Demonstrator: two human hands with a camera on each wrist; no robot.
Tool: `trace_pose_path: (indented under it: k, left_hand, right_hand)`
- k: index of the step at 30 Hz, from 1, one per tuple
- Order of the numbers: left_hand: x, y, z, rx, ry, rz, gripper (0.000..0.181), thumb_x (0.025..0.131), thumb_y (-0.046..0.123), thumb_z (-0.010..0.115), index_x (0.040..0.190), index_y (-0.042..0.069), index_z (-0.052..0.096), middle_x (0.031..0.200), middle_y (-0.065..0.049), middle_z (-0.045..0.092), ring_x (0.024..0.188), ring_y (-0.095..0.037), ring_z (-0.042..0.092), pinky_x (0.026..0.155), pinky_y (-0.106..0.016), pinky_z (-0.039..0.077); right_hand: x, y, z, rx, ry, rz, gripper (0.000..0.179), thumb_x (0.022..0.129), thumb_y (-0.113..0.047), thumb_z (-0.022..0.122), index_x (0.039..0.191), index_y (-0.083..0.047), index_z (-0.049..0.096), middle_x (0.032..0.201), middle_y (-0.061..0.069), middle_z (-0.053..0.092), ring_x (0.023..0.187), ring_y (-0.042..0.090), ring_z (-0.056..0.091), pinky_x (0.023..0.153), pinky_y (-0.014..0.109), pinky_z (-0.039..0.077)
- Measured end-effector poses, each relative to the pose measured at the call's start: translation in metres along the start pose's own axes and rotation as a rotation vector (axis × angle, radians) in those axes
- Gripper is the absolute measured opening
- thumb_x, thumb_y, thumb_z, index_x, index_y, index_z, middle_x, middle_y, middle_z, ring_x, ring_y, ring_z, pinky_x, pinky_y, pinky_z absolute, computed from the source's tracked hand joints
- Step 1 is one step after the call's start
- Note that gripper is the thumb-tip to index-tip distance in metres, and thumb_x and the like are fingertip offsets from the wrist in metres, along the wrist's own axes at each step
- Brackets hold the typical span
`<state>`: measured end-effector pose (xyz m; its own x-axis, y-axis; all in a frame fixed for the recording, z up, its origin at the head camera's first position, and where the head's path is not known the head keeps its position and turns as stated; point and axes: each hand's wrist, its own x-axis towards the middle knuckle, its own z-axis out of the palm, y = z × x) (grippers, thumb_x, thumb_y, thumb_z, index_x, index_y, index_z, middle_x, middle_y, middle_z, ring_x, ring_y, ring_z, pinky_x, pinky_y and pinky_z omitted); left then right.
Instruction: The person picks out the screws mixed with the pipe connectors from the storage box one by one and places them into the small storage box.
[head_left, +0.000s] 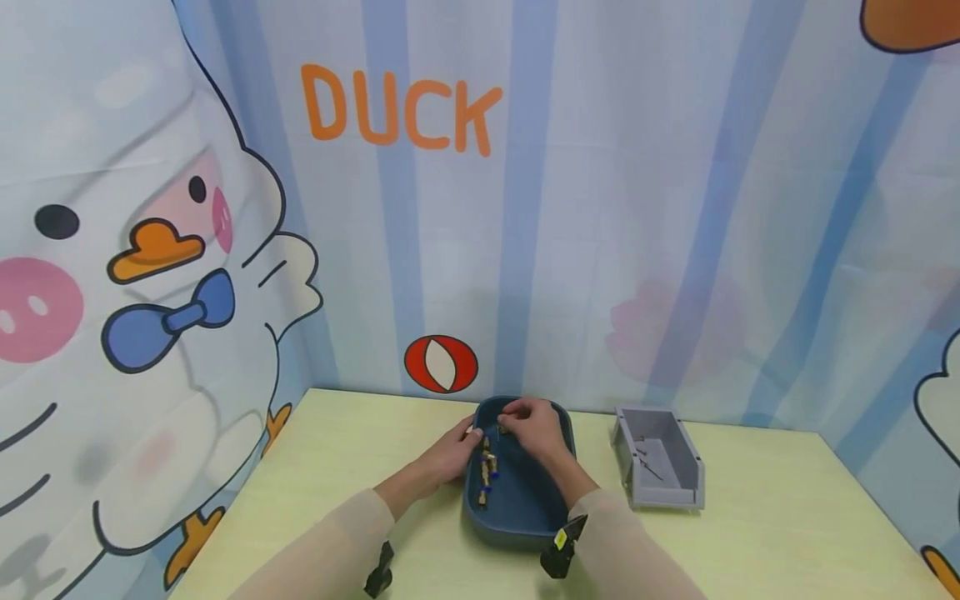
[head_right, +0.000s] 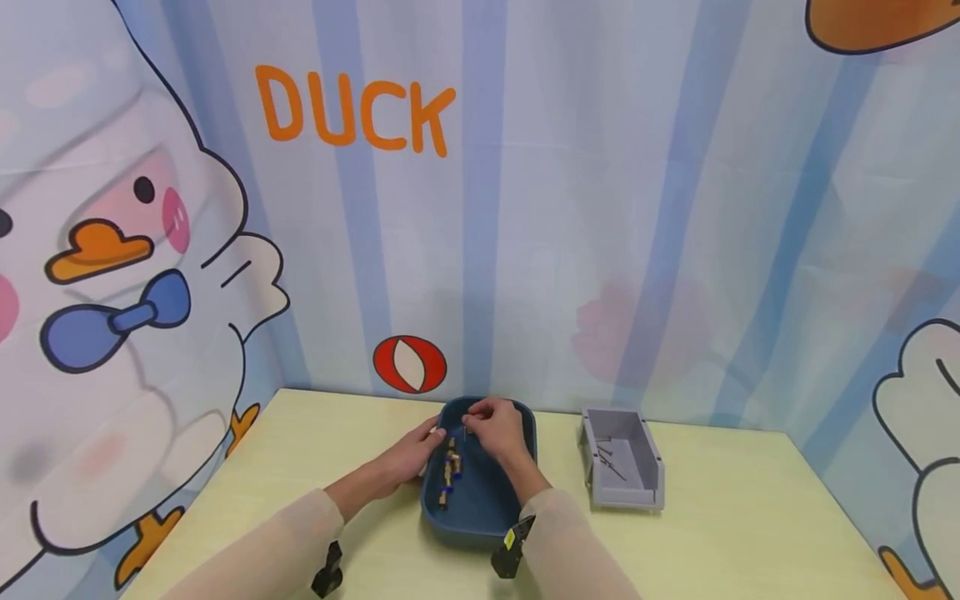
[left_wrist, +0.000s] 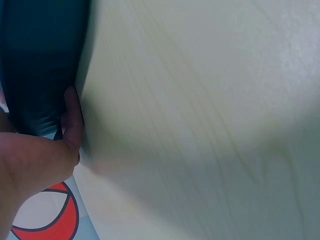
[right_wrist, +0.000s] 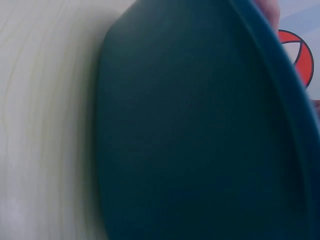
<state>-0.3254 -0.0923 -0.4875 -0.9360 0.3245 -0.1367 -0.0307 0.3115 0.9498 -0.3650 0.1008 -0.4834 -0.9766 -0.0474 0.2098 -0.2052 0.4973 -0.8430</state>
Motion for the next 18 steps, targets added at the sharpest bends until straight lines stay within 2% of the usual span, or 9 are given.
trace_pose_path:
  k: [5, 9, 18]
  left_hand:
    - [0.0026, -0.0022, -0.0005, -0.011, -0.008, 0.004, 0.054, 0.117, 0.031, 0.035, 0.168, 0.013, 0.029, 0.153, -0.025, 0.052, 0.135, -0.042, 0.056, 0.11, -0.065, 0.046]
    - [0.0037, -0.0029, 0.0004, -0.01, -0.006, 0.005, 0.054, 0.117, 0.031, 0.035, 0.168, 0.014, 0.03, 0.153, -0.024, 0.052, 0.135, -0.041, 0.056, 0.113, -0.065, 0.043]
    - [0.0015, 0.0005, 0.0017, -0.002, -0.004, 0.017, 0.054, 0.117, 0.032, 0.035, 0.168, 0.014, 0.03, 0.152, -0.022, 0.053, 0.133, -0.038, 0.057, 0.115, -0.063, 0.041]
  right_hand:
    - [0.0034, -0.0024, 0.005, 0.004, 0.002, -0.003, 0.012, 0.093, -0.012, 0.081, 0.1, -0.003, 0.079, 0.092, 0.007, 0.074, 0.083, 0.02, 0.067, 0.073, 0.035, 0.057]
    - [0.0042, -0.0041, 0.007, 0.002, 0.004, -0.011, 0.012, 0.093, -0.012, 0.08, 0.099, -0.002, 0.078, 0.091, 0.008, 0.074, 0.083, 0.021, 0.067, 0.072, 0.036, 0.058]
    - [0.0066, 0.0034, 0.0109, -0.034, 0.022, 0.026, 0.011, 0.093, -0.012, 0.081, 0.1, -0.004, 0.079, 0.093, 0.007, 0.074, 0.086, 0.021, 0.066, 0.078, 0.039, 0.058]
